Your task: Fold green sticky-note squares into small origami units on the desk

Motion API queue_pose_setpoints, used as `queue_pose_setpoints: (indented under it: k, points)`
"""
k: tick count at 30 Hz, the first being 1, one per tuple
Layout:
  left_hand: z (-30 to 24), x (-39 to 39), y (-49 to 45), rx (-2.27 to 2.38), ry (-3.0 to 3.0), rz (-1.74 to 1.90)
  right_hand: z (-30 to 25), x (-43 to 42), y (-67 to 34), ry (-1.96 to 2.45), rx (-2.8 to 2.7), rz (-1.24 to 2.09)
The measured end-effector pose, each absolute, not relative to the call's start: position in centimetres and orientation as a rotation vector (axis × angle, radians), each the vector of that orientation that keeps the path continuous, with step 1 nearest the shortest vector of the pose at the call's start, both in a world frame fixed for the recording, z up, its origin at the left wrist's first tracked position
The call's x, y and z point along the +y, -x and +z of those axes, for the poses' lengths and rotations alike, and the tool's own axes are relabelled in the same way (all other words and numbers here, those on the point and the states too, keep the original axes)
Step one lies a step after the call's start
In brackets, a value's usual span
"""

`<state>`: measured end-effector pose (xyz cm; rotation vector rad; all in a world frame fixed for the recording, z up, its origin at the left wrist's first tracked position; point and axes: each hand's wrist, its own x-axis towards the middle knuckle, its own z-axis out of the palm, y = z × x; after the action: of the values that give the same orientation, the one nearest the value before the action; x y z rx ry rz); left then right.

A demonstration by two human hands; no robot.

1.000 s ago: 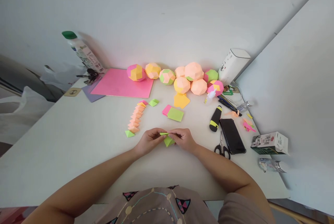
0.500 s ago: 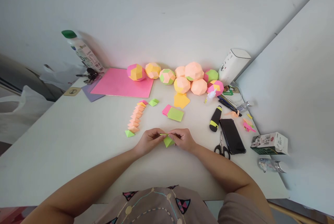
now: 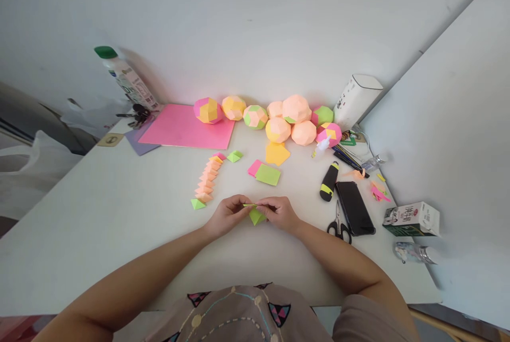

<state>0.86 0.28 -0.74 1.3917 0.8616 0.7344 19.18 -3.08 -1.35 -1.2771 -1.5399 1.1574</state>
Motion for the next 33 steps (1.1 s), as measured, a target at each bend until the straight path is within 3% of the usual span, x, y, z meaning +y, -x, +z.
queue_pose_setpoints:
  k: [33]
  points:
    - [-0.26, 0.54, -0.51, 0.855, -1.346, 0.835, -1.62, -3.06, -19.23, 1.302, -1.502, 1.171]
